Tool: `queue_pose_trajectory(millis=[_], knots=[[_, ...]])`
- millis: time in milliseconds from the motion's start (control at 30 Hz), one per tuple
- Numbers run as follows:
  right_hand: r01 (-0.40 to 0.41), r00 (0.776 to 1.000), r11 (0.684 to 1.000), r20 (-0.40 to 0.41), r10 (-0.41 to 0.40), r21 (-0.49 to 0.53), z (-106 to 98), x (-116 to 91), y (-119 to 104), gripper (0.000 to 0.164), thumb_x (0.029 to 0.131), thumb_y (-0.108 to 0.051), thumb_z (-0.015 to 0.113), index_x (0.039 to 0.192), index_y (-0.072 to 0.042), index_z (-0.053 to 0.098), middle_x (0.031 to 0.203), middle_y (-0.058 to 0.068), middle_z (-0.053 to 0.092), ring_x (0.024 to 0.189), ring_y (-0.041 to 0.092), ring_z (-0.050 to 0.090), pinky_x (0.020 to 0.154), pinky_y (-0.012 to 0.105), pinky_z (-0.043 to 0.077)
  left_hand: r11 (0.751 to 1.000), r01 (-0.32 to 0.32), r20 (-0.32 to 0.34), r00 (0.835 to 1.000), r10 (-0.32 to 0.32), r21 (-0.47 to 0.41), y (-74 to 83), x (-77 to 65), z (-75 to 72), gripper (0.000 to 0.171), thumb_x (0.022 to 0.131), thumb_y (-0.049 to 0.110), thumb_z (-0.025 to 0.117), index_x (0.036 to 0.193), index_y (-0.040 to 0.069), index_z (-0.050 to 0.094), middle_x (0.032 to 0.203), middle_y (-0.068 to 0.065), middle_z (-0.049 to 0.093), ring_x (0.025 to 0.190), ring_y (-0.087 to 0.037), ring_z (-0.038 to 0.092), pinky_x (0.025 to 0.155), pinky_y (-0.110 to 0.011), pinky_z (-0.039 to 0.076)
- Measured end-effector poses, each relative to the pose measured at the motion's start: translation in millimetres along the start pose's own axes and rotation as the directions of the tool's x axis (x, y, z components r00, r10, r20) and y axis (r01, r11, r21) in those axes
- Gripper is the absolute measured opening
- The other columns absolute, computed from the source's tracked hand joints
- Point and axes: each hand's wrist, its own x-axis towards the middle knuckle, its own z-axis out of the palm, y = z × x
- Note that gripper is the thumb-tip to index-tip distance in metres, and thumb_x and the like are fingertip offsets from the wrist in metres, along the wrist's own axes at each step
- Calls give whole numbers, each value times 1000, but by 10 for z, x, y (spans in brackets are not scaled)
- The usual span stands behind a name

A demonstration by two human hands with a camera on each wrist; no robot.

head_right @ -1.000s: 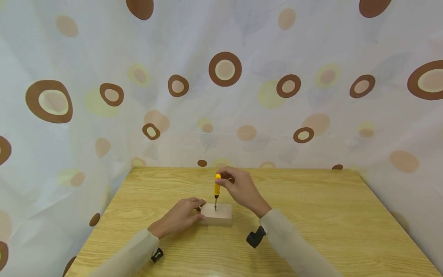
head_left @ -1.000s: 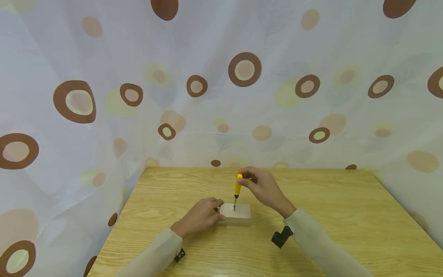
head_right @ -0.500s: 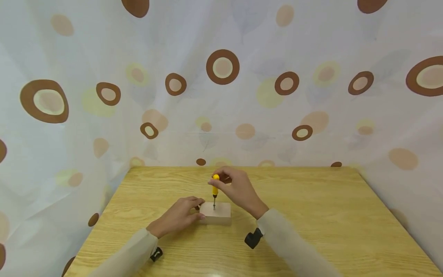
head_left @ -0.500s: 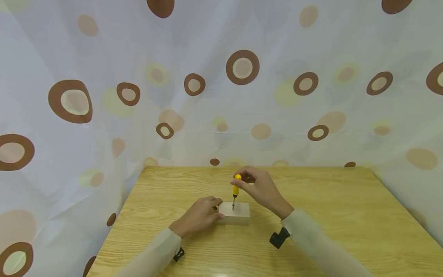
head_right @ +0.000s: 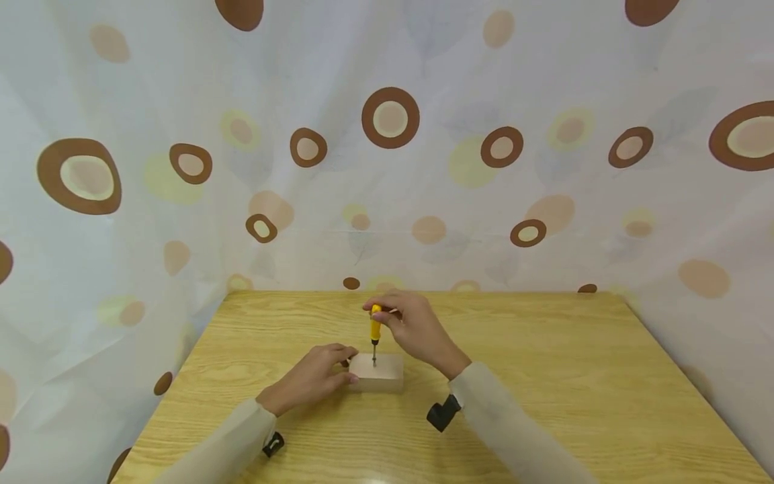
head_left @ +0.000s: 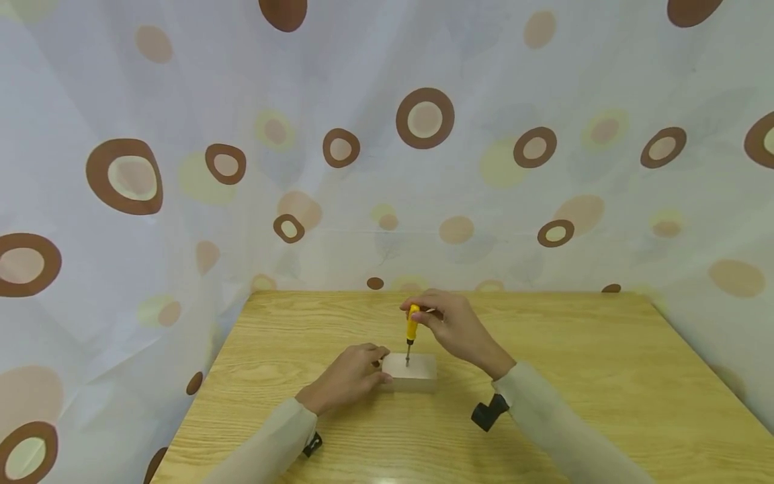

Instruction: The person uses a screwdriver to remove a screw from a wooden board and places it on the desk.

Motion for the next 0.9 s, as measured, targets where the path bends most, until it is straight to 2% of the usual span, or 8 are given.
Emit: queue_pose_trajectory(millis=[167,300,400,533,600,700,800,900], knots=[[-60,998,998,-21,60,17,4,-18,12,21,97,-24,73,117,-16,77,107,-7,72,89,10,68,78,31,60,1000,9,5,1000,-9,-9,0,-6,-5,52,98,35,71,134,-2,64,127,-11,69,105,-19,69,87,-31,58],[-73,996,997,-56,75,36,-12,-29,40,20,95,-23,76,113,-15,79,103,-4,75,82,9,69,72,29,59,1000,6,6,1000,-6,-17,-3,-13,-1,52,98,34,71,134,-2,64,128,-11,69,105,-19,69,87,-31,58],[-53,999,995,-3,53,83,-65,-10,66,15,95,-17,75,110,-16,79,105,-3,76,85,12,70,74,30,59,1000,2,7,1000,-2,-16,-3,-14,-1,52,99,35,71,135,-2,64,128,-11,68,106,-19,69,88,-30,58],[-57,995,993,86,48,100,-123,9,71,15,98,-21,73,112,-21,78,108,-5,74,92,13,69,81,32,59,1000,8,12,1000,-7,-17,2,-16,-12,53,99,35,70,135,-2,64,129,-12,68,106,-19,69,88,-31,58],[-58,996,995,75,51,85,-109,7,50,15,97,-26,73,111,-21,78,106,-7,73,90,12,69,80,33,60,1000,9,15,1000,-8,-17,4,-20,-15,53,99,36,70,135,-2,63,129,-12,68,105,-19,69,88,-31,58],[-60,998,997,6,60,39,-57,-8,9,18,95,-31,76,108,-19,79,100,-9,74,84,8,70,75,32,60,1000,-5,12,1000,5,-13,-2,-21,-10,52,99,35,70,135,-2,63,128,-12,68,105,-19,69,88,-31,58],[-50,998,999,-46,49,-21,-37,-13,-11,16,94,-28,78,104,-16,80,98,-8,75,79,6,69,71,29,59,1000,-24,2,1000,24,-10,-11,-14,-2,51,99,34,70,134,-3,64,127,-12,69,105,-19,69,88,-30,58],[-19,999,999,-32,18,-50,-65,-1,-17,13,95,-19,76,107,-14,79,102,-3,76,82,7,70,72,30,59,999,-33,-4,999,33,-6,-18,-6,0,51,98,34,71,134,-3,64,127,-12,69,106,-20,69,89,-31,58]])
